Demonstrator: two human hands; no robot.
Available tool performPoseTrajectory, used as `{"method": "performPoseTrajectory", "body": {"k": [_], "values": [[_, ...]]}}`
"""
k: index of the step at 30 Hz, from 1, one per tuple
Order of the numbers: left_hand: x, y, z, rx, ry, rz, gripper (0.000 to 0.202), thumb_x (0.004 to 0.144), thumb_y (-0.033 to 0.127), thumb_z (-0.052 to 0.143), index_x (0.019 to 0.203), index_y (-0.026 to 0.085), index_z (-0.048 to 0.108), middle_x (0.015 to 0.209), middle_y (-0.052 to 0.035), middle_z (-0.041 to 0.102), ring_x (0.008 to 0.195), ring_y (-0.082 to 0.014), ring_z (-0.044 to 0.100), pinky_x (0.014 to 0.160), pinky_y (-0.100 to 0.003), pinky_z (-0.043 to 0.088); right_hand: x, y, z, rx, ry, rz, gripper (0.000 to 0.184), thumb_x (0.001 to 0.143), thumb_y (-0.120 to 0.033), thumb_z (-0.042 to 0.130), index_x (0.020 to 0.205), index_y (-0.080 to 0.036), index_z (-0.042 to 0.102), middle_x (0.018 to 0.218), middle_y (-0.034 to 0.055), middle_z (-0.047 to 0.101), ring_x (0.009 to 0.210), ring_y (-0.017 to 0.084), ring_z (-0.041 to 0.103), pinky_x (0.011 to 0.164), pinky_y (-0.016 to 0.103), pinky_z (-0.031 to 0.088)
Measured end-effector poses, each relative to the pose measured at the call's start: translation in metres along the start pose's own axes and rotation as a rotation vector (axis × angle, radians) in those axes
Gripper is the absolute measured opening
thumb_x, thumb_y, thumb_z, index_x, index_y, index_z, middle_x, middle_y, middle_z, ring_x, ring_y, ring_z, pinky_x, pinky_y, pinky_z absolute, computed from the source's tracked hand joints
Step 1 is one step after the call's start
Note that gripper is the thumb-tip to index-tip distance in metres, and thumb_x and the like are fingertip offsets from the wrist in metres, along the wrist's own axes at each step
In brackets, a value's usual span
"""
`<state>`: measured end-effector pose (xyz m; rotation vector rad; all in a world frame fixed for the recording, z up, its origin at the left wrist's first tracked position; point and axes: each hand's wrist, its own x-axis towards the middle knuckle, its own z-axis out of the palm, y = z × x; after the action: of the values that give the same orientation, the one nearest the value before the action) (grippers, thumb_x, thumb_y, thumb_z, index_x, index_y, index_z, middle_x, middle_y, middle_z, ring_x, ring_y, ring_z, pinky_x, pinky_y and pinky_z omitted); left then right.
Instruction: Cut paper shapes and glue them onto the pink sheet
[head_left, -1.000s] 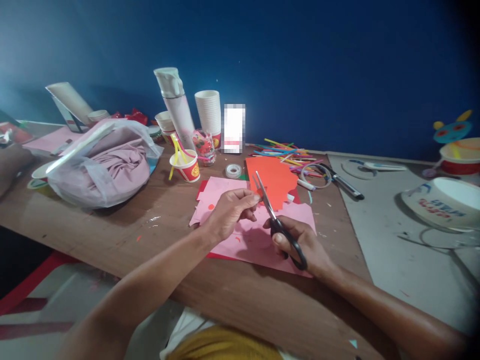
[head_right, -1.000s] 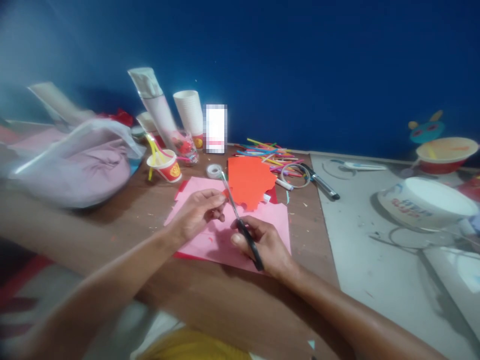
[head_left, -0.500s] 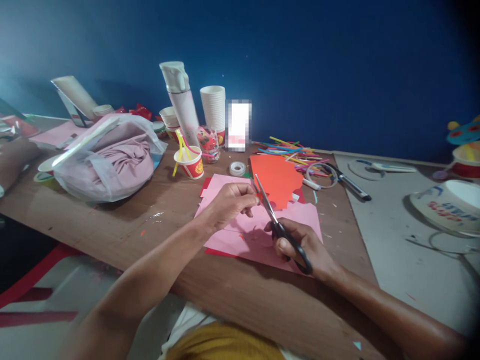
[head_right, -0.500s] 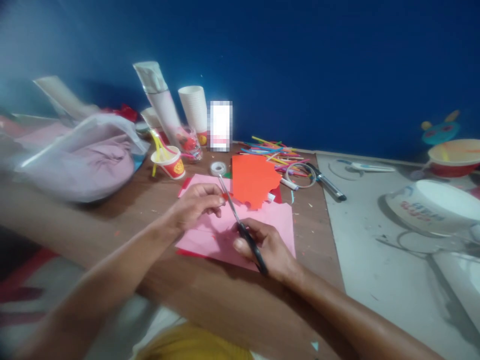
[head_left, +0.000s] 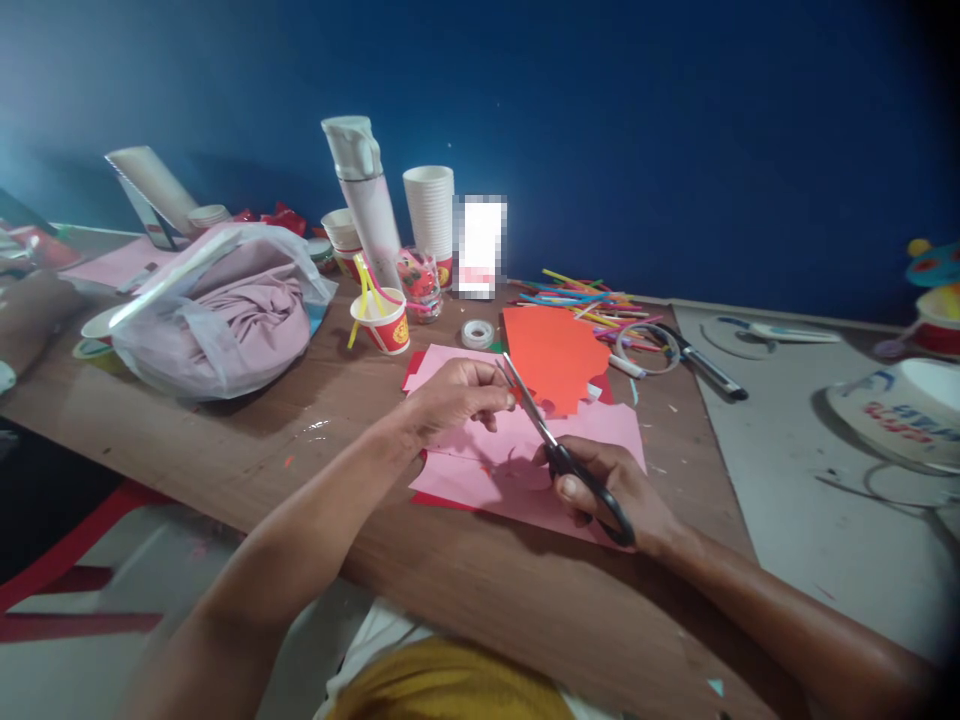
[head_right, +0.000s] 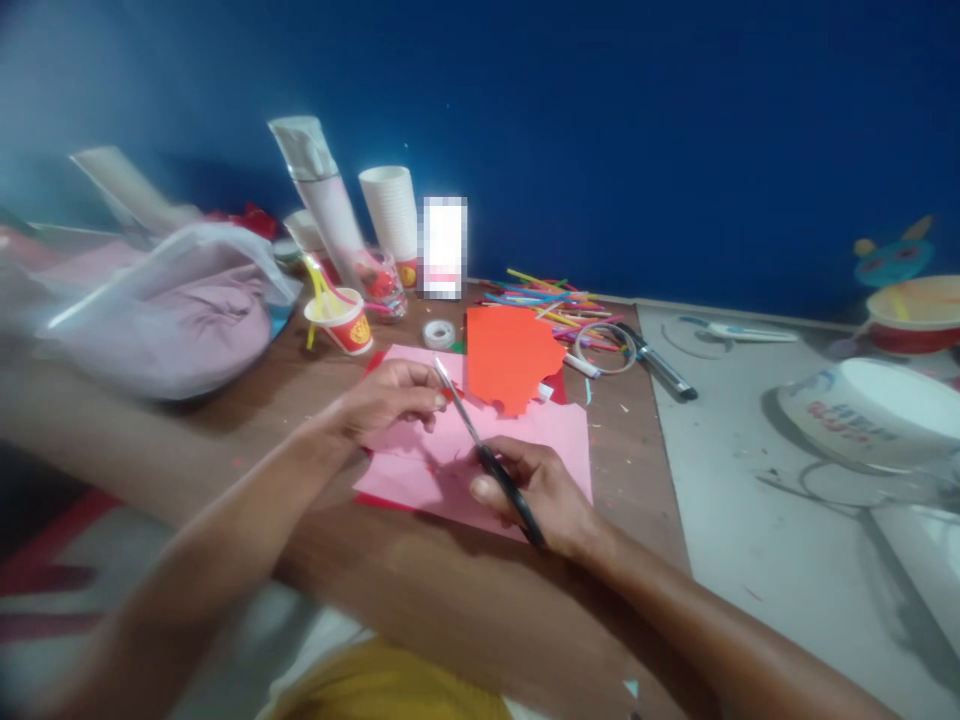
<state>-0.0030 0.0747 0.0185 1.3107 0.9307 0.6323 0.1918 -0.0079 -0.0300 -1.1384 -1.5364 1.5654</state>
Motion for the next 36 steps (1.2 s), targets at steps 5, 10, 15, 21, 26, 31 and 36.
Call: {"method": "performPoseTrajectory", "body": {"k": [5, 10, 15, 21, 26, 31, 36], "values": [[0.0, -0.001, -0.001, -0.026, -0.013, 0.0, 0.005, 0.064, 0.015, 0.061, 0.064, 0.01, 0.059, 0.058, 0.0015, 0.057, 0.047, -0.0055, 0.052, 0.047, -0.019, 0.039, 0.0, 0.0, 0.002, 0.01, 0.013, 0.002, 0.023, 0.074, -0.034, 0.062, 0.085, -0.016, 0.054, 0.056, -0.0061, 0.044, 0.043, 0.006, 0.041, 0.04, 0.018, 0.039], [0.002, -0.007, 0.003, -0.106, -0.014, 0.008, 0.012, 0.068, 0.023, 0.063, 0.068, 0.012, 0.058, 0.058, 0.0034, 0.054, 0.047, -0.0054, 0.052, 0.049, -0.02, 0.042, -0.001, -0.01, 0.003, -0.021, 0.079, 0.021, 0.026, 0.073, -0.037, 0.061, 0.085, -0.014, 0.054, 0.054, -0.0055, 0.046, 0.042, 0.006, 0.042, 0.04, 0.019, 0.038], [0.001, -0.011, 0.014, -0.164, 0.016, 0.027, 0.019, 0.069, 0.027, 0.065, 0.065, 0.012, 0.055, 0.056, 0.0048, 0.05, 0.048, -0.0049, 0.05, 0.053, -0.022, 0.045, -0.001, -0.015, 0.003, 0.006, 0.104, 0.026, 0.033, 0.069, -0.042, 0.064, 0.084, -0.014, 0.054, 0.052, -0.0054, 0.046, 0.042, 0.007, 0.043, 0.041, 0.02, 0.038], [-0.001, -0.01, 0.019, -0.203, 0.062, 0.016, 0.015, 0.069, 0.023, 0.062, 0.064, 0.012, 0.054, 0.055, 0.0042, 0.052, 0.047, -0.0048, 0.05, 0.054, -0.021, 0.045, 0.001, -0.011, 0.003, 0.024, 0.092, -0.003, 0.034, 0.071, -0.045, 0.063, 0.085, -0.015, 0.054, 0.054, -0.0053, 0.045, 0.043, 0.007, 0.042, 0.041, 0.02, 0.038], [-0.001, -0.011, 0.016, -0.16, 0.082, 0.024, 0.013, 0.068, 0.02, 0.06, 0.06, 0.012, 0.054, 0.053, 0.0045, 0.051, 0.046, -0.0051, 0.051, 0.051, -0.02, 0.043, 0.0, -0.008, 0.002, -0.04, 0.049, -0.022, 0.032, 0.074, -0.045, 0.059, 0.086, -0.016, 0.053, 0.056, -0.004, 0.046, 0.046, 0.009, 0.042, 0.043, 0.021, 0.036], [0.0, -0.012, 0.016, -0.15, 0.073, 0.011, 0.011, 0.067, 0.019, 0.06, 0.06, 0.013, 0.055, 0.056, 0.0039, 0.053, 0.046, -0.0053, 0.051, 0.052, -0.021, 0.042, 0.0, -0.007, 0.001, -0.048, 0.037, -0.048, 0.03, 0.075, -0.044, 0.06, 0.084, -0.016, 0.052, 0.058, -0.0037, 0.046, 0.049, 0.009, 0.042, 0.045, 0.021, 0.036], [-0.001, -0.012, 0.014, -0.152, 0.063, 0.01, 0.009, 0.066, 0.019, 0.061, 0.061, 0.012, 0.056, 0.059, 0.0028, 0.056, 0.046, -0.0053, 0.052, 0.052, -0.022, 0.042, 0.001, -0.008, 0.001, -0.035, 0.043, -0.011, 0.034, 0.071, -0.046, 0.063, 0.085, -0.016, 0.055, 0.056, -0.0042, 0.045, 0.046, 0.008, 0.041, 0.043, 0.02, 0.036]]}}
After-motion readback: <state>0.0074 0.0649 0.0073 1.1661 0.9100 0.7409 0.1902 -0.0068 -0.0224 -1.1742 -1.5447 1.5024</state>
